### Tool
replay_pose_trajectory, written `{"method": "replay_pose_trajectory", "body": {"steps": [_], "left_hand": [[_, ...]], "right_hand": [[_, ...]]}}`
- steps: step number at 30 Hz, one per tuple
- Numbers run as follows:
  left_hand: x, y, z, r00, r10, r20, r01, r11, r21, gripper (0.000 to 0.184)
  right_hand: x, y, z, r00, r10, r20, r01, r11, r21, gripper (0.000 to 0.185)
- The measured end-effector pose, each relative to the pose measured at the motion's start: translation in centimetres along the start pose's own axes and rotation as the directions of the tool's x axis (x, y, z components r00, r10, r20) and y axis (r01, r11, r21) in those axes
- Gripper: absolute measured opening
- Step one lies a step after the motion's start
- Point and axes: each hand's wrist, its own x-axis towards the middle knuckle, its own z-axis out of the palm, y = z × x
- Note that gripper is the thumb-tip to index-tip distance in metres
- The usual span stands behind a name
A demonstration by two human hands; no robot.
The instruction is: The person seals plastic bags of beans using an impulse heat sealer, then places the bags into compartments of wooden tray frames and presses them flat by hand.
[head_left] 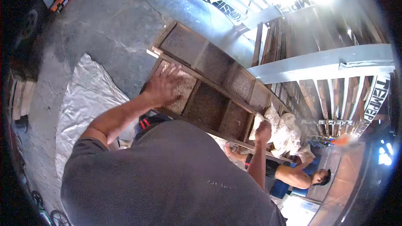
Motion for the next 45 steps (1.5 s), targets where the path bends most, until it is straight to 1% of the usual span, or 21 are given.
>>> {"method": "replay_pose_trajectory", "body": {"steps": [4, 9, 11, 13, 15, 16, 19, 22, 23, 24, 27, 28, 29, 32, 35, 36, 39, 40, 42, 43, 45], "left_hand": [[-0.6, 2.6, -1.5, 0.985, 0.156, 0.074, -0.152, 0.986, -0.063, 0.106], [5.3, 8.0, -6.8, 0.959, 0.087, -0.268, -0.269, 0.577, -0.772, 0.098], [5.8, 8.9, -8.0, 0.992, -0.125, 0.002, 0.018, 0.132, -0.991, 0.089], [6.1, 7.6, -7.8, 0.943, -0.306, -0.128, -0.065, 0.207, -0.976, 0.068], [4.8, 7.4, -6.9, 0.864, -0.502, -0.043, -0.024, 0.043, -0.999, 0.061], [4.6, 7.5, -7.1, 0.772, -0.621, -0.135, -0.079, 0.117, -0.990, 0.062], [3.1, 3.9, -9.4, 0.975, 0.000, -0.221, -0.153, 0.718, -0.679, 0.057], [2.4, 3.4, -6.3, 0.978, 0.034, -0.208, -0.149, 0.809, -0.569, 0.049], [2.2, 3.4, -4.0, 0.969, -0.051, -0.240, -0.107, 0.791, -0.602, 0.045], [2.1, 2.8, -2.6, 0.938, -0.084, -0.338, -0.200, 0.664, -0.720, 0.044], [2.9, 4.1, -6.9, 0.733, -0.353, 0.581, 0.535, -0.228, -0.813, 0.042], [1.9, 5.0, -6.4, 0.790, -0.443, 0.424, 0.363, -0.220, -0.906, 0.054], [1.8, 4.2, -5.7, 0.827, -0.300, 0.476, 0.259, -0.548, -0.795, 0.058], [-0.9, 0.9, -5.8, 0.935, -0.004, 0.356, 0.106, -0.952, -0.288, 0.072], [-0.2, -1.2, -7.5, 0.785, -0.088, 0.614, 0.527, -0.427, -0.735, 0.066], [0.0, 0.6, -8.1, 0.865, -0.183, 0.466, 0.312, -0.532, -0.787, 0.058], [-0.9, 5.8, -9.6, 0.546, -0.381, 0.747, 0.267, -0.766, -0.585, 0.048], [-3.1, 5.7, -4.9, 0.635, -0.113, 0.764, 0.296, -0.878, -0.376, 0.042], [-2.7, 3.6, -8.0, 0.526, 0.014, 0.850, 0.741, -0.498, -0.451, 0.037], [-1.7, 2.0, -9.7, 0.449, 0.044, 0.892, 0.873, -0.236, -0.428, 0.035], [0.4, -1.7, -9.9, 0.809, -0.303, 0.503, 0.587, 0.451, -0.672, 0.024]], "right_hand": [[2.0, -9.9, -6.8, 0.988, 0.071, -0.141, -0.005, 0.906, 0.423, 0.017], [1.6, -25.1, -11.4, 0.989, 0.024, 0.145, -0.147, 0.240, 0.960, 0.037], [0.9, -29.0, -7.6, 0.969, -0.063, 0.240, -0.245, -0.090, 0.965, 0.048], [-0.2, -30.7, -0.9, 0.841, -0.213, 0.498, -0.540, -0.402, 0.739, 0.056], [-0.9, -31.9, 0.9, 0.775, -0.278, 0.568, -0.629, -0.242, 0.739, 0.057], [-1.1, -32.5, 1.1, 0.730, -0.309, 0.609, -0.670, -0.152, 0.726, 0.057], [-0.5, -33.2, 1.0, 0.784, -0.240, 0.573, -0.598, -0.043, 0.800, 0.054], [0.6, -34.2, -0.1, 0.827, -0.207, 0.523, -0.517, 0.086, 0.852, 0.051], [0.6, -34.8, -1.8, 0.846, -0.227, 0.482, -0.509, -0.073, 0.858, 0.049], [0.8, -35.4, -4.6, 0.873, -0.232, 0.429, -0.479, -0.242, 0.844, 0.047], [1.1, -33.8, -3.5, 0.780, -0.352, 0.517, -0.624, -0.387, 0.679, 0.043], [1.0, -34.0, -4.1, 0.712, -0.375, 0.593, -0.702, -0.394, 0.594, 0.042], [1.2, -34.3, -4.3, 0.633, -0.404, 0.660, -0.772, -0.392, 0.501, 0.042], [2.3, -35.9, -7.4, 0.763, -0.427, 0.485, -0.564, -0.075, 0.822, 0.045], [5.6, -37.2, -7.0, 0.688, -0.549, 0.474, -0.596, -0.056, 0.801, 0.049], [6.6, -37.1, -5.6, 0.629, -0.599, 0.496, -0.656, -0.066, 0.752, 0.051], [12.4, -37.2, -1.3, 0.497, -0.676, 0.544, -0.391, 0.386, 0.836, 0.046], [13.7, -37.0, 0.1, 0.453, -0.681, 0.575, -0.242, 0.527, 0.815, 0.044], [14.8, -36.3, 2.5, 0.390, -0.630, 0.671, 0.166, 0.765, 0.622, 0.038], [14.5, -34.9, 4.0, 0.496, -0.682, 0.537, 0.111, 0.663, 0.740, 0.034], [12.3, -31.4, 6.5, 0.697, -0.668, 0.259, 0.043, 0.400, 0.916, 0.027]]}}
